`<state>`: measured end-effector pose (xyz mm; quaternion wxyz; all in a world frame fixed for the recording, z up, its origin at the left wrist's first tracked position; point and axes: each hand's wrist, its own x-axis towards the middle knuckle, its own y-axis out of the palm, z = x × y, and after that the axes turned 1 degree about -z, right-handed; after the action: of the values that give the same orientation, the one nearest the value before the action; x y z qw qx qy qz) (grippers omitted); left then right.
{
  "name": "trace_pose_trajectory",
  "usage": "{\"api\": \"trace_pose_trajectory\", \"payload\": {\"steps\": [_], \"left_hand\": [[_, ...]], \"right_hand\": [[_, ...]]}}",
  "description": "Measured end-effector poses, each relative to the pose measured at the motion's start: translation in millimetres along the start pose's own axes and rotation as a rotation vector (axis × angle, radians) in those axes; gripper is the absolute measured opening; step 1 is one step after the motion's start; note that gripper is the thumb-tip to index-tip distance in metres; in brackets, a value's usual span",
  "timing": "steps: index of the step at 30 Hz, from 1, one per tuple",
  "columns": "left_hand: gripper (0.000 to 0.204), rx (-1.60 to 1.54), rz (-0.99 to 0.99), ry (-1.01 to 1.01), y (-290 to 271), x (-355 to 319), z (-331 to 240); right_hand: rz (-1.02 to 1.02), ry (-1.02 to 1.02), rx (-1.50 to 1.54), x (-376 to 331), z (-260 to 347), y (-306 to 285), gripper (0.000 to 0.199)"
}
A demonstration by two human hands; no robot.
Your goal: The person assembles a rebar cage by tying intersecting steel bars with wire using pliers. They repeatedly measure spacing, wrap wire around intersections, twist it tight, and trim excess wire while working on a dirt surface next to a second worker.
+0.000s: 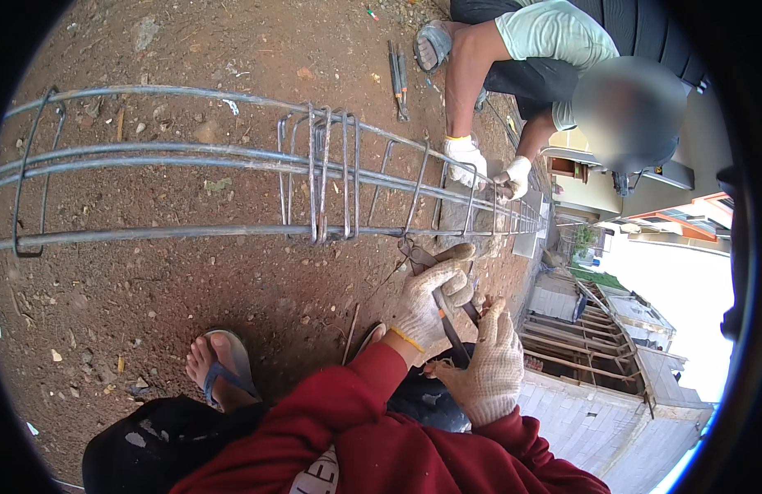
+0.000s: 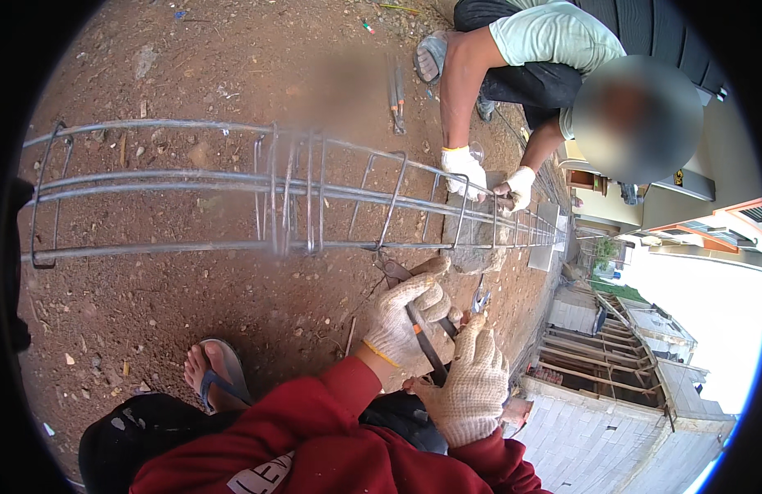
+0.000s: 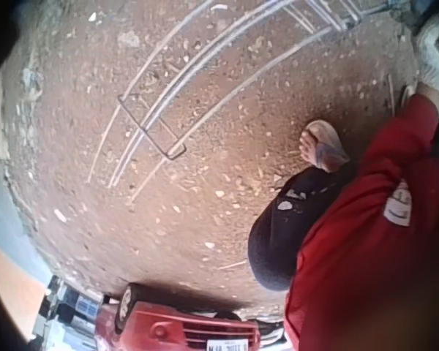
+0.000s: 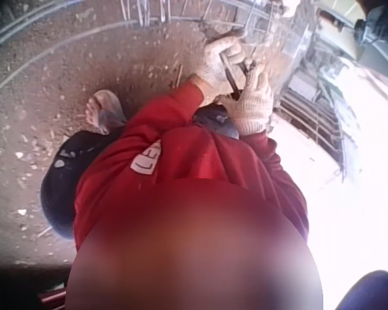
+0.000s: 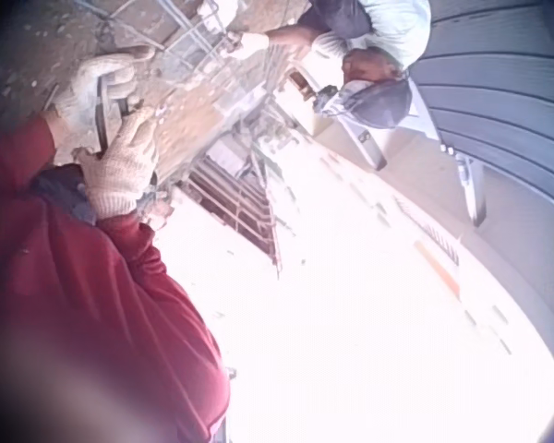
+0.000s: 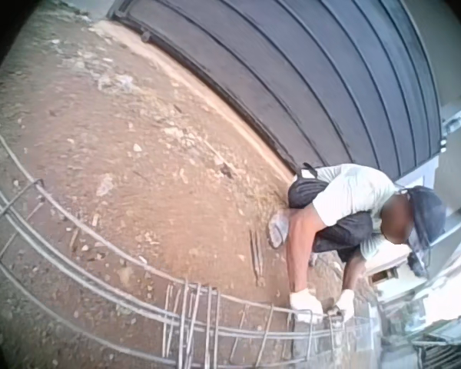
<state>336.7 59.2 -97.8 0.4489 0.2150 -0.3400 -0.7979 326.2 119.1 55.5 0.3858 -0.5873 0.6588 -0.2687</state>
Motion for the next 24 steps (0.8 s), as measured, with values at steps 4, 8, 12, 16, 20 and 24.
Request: {"api": "trace_pose_trajectory", "payload": {"steps": [4, 8, 12, 16, 20, 24], "left_hand": [[0.032, -0.064, -0.107, 0.03, 1, 2, 4], [0.038, 0.03, -0.115, 0.037, -8, 0, -9], [0.047, 0.153, -0.128, 0.028, -7, -11, -23], [0.052, 0.155, 0.049, -0.065, 0, -15, -31], [0.047, 0.161, -0.018, -0.06, 7, -4, -25], [0.037, 0.173, -0.419, -0.003, 13, 7, -3]], "right_hand": [[0.011, 0.094, -0.161, 11, 14, 34, 0.084], [0.273, 0.141, 0.094, 29, -2, 34, 0.054], [0.973, 0.323, 1.0, 38, -23, 34, 0.032], [1.49, 0.507, 1.896, 43, -32, 43, 0.037], [1.005, 0.489, 1.202, 37, -18, 13, 0.059], [0.176, 0.031, 0.081, 18, 19, -2, 0.083]]}}
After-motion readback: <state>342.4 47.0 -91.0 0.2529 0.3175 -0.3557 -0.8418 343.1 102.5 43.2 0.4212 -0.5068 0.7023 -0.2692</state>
